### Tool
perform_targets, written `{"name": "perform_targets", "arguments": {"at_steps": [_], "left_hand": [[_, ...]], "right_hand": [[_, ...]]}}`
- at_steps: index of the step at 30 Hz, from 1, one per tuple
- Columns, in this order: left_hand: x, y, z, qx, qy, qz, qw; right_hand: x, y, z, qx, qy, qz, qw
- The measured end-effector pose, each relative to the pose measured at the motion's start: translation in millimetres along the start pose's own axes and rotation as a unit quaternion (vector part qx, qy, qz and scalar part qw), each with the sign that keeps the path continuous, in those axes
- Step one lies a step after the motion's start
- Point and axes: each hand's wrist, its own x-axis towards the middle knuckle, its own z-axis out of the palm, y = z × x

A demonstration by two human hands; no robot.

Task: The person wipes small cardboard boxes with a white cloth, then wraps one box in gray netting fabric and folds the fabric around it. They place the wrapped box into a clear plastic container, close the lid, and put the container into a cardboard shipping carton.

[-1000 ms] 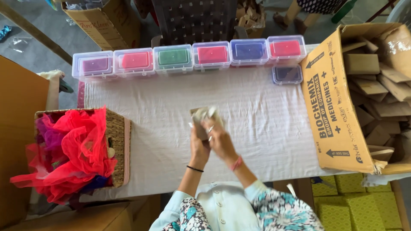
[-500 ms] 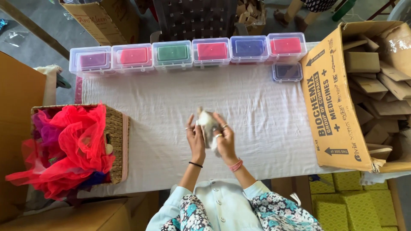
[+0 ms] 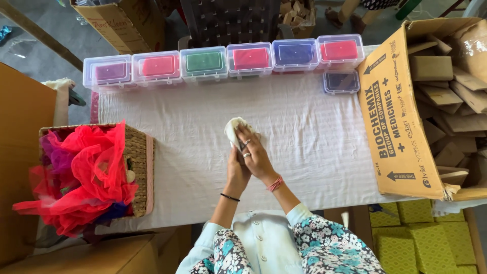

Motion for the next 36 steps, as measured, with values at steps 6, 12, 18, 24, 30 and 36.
{"name": "perform_targets", "arguments": {"at_steps": [6, 12, 18, 24, 30, 36], "left_hand": [[7.7, 14.4, -11.2, -0.121, -0.156, 0.05, 0.979], [1.8, -6.6, -4.2, 0.055, 0.044, -0.021, 0.997], [11.7, 12.2, -9.2, -0.016, 0.077, 0.01, 0.997], [7.6, -13.6, -11.7, 0.094, 0.065, 0.007, 0.993], [35.2, -26.4, -57.5, 0.203, 0.056, 0.091, 0.973], [3.6, 6.5, -8.8, 0.36, 0.021, 0.11, 0.926]], "right_hand": [[-26.4, 4.1, 9.2, 0.018, -0.053, 0.023, 0.998], [-2.3, 18.5, 3.8, -0.046, 0.016, 0.008, 0.999], [-30.3, 13.7, 7.3, 0.013, 0.013, 0.048, 0.999], [-2.8, 11.5, -2.7, -0.019, -0.014, 0.058, 0.998], [-7.9, 11.4, -2.1, 0.01, 0.021, 0.026, 0.999], [16.8, 20.7, -16.0, -0.067, 0.055, 0.031, 0.996]]}}
